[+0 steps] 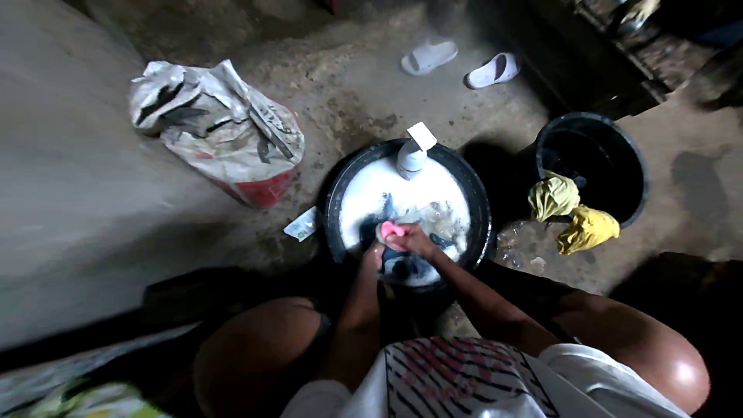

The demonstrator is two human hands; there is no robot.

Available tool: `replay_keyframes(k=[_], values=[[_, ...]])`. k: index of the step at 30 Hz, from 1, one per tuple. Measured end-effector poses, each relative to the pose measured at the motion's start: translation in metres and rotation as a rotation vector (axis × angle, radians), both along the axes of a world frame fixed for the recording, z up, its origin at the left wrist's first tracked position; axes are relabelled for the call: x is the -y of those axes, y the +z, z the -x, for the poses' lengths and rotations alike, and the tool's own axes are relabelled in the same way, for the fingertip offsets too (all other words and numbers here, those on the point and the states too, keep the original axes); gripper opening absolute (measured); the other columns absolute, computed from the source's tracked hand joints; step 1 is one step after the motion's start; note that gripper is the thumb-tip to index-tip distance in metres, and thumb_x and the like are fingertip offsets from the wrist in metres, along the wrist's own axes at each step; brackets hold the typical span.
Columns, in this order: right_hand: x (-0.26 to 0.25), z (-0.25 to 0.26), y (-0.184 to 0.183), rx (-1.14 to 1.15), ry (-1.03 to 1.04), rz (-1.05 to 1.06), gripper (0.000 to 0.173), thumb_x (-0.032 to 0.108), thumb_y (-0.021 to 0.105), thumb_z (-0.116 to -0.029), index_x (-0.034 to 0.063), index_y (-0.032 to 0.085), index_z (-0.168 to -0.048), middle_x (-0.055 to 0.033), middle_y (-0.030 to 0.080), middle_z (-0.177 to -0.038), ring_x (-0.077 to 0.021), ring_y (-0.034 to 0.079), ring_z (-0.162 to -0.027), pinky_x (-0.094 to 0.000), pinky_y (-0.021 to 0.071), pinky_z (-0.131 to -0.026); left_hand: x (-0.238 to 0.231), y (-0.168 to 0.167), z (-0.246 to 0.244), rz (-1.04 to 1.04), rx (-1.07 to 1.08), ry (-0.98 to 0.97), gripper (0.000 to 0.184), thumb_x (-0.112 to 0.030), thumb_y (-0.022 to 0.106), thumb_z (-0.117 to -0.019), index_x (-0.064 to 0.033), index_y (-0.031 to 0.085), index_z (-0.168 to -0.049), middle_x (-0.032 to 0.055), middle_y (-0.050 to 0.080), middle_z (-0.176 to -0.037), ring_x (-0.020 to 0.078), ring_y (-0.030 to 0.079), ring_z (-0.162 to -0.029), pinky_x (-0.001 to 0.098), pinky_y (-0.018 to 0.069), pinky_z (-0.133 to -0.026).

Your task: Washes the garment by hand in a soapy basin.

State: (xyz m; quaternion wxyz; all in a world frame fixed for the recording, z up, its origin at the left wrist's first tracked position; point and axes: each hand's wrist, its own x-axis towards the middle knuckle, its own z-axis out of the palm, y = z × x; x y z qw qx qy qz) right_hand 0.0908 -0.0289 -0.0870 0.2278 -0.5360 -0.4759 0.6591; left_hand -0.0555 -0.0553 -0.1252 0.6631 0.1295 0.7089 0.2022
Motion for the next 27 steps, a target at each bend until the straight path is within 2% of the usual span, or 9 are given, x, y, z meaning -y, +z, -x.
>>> replay_keyframes(k=[3, 7, 9, 12, 14, 16, 20, 23, 27], values=[[0.015, 0.001, -0.011, 0.265, 0.301, -0.239, 0.041, 0.033, 0.078, -0.0909, 0.0, 0.075, -0.115, -0.0188, 0.074, -0.114, -0.0304, 0.07, -0.111, -0.0514, 0.0516, -0.104, 0.01, 0.001, 0.005, -0.127, -0.028, -0.017, 0.035, -0.013, 0.043, -0.11, 0.0061, 0.049, -0.139, 0.0213, 0.058, -0.133, 0.0241, 0.058, -0.116, 0.0384, 0.0491, -0.1], [0.009, -0.089, -0.042, 0.806, 0.46, 0.077, 0.06, 0.053, 0.066, -0.0951, 0.014, 0.063, -0.141, -0.0223, 0.064, -0.136, -0.0429, 0.057, -0.13, -0.0655, 0.0417, -0.11, -0.012, -0.01, 0.003, 0.047, 0.075, -0.17, 0.046, -0.038, 0.052, -0.1053, -0.006, 0.059, -0.138, 0.0175, 0.062, -0.136, 0.0292, 0.059, -0.124, 0.051, 0.0483, -0.102], [0.001, -0.099, -0.028, 0.898, 0.46, 0.166, 0.06, 0.054, 0.066, -0.0946, 0.0117, 0.065, -0.137, -0.0232, 0.064, -0.136, -0.044, 0.056, -0.131, -0.0672, 0.0412, -0.108, -0.013, -0.007, 0.001, 0.076, 0.079, -0.167, 0.047, -0.04, 0.051, -0.1057, -0.006, 0.059, -0.137, 0.0177, 0.062, -0.134, 0.0292, 0.06, -0.121, 0.0505, 0.0491, -0.1], [-0.003, -0.051, -0.019, 0.638, 0.326, -0.056, 0.052, 0.046, 0.073, -0.093, 0.003, 0.073, -0.122, -0.0223, 0.072, -0.118, -0.039, 0.066, -0.116, -0.0597, 0.0483, -0.105, -0.009, -0.005, 0.001, 0.039, 0.041, -0.137, 0.044, -0.035, 0.049, -0.1068, -0.0049, 0.057, -0.138, 0.0176, 0.061, -0.135, 0.0282, 0.06, -0.121, 0.0493, 0.0495, -0.101], [0.003, -0.004, -0.009, 0.338, 0.292, -0.2, 0.045, 0.037, 0.077, -0.0911, -0.0015, 0.075, -0.113, -0.0207, 0.074, -0.111, -0.034, 0.07, -0.109, -0.0551, 0.051, -0.103, 0.002, 0.017, 0.003, -0.093, 0.011, -0.051, 0.037, -0.014, 0.044, -0.1098, 0.0044, 0.05, -0.141, 0.0214, 0.057, -0.137, 0.0251, 0.057, -0.121, 0.041, 0.0477, -0.103], [0.015, 0.009, -0.013, 0.243, 0.288, -0.231, 0.043, 0.035, 0.077, -0.0911, -0.0026, 0.075, -0.111, -0.0212, 0.074, -0.111, -0.0337, 0.07, -0.108, -0.0553, 0.0507, -0.103, 0.004, 0.025, 0.001, -0.18, 0.035, -0.003, 0.03, -0.009, 0.04, -0.109, 0.0061, 0.052, -0.132, 0.0181, 0.062, -0.119, 0.0176, 0.061, -0.102, 0.0316, 0.0526, -0.089], [0.002, -0.071, -0.038, 0.741, 0.436, 0.0, 0.053, 0.045, 0.066, -0.0976, 0.01, 0.065, -0.138, -0.0242, 0.067, -0.129, -0.0445, 0.06, -0.126, -0.0662, 0.043, -0.108, -0.019, 0.018, 0.004, 0.017, 0.163, -0.101, 0.063, -0.056, 0.038, -0.1066, -0.0045, 0.061, -0.135, 0.0201, 0.065, -0.128, 0.0313, 0.063, -0.115, 0.0515, 0.0501, -0.098], [-0.018, -0.119, -0.014, 0.957, 0.379, 0.138, 0.048, 0.044, 0.065, -0.0982, 0.0132, 0.067, -0.135, -0.0239, 0.066, -0.132, -0.0472, 0.059, -0.126, -0.0722, 0.041, -0.104, -0.036, 0.053, 0.008, -0.062, 0.134, -0.354, 0.055, -0.049, 0.047, -0.1062, -0.0022, 0.063, -0.132, 0.0196, 0.064, -0.13, 0.0304, 0.061, -0.12, 0.0488, 0.0476, -0.104], [-0.039, -0.13, -0.016, 0.927, -0.138, 0.076, 0.052, 0.044, 0.064, -0.1004, 0.0, 0.065, -0.128, -0.0288, 0.068, -0.122, -0.0481, 0.064, -0.117, -0.0678, 0.0476, -0.099, -0.069, 0.059, -0.007, -0.217, -0.183, -1.084, 0.047, -0.032, 0.075, -0.0932, 0.0045, 0.068, -0.122, 0.0267, 0.064, -0.129, 0.0392, 0.058, -0.125, 0.0587, 0.0417, -0.109]])
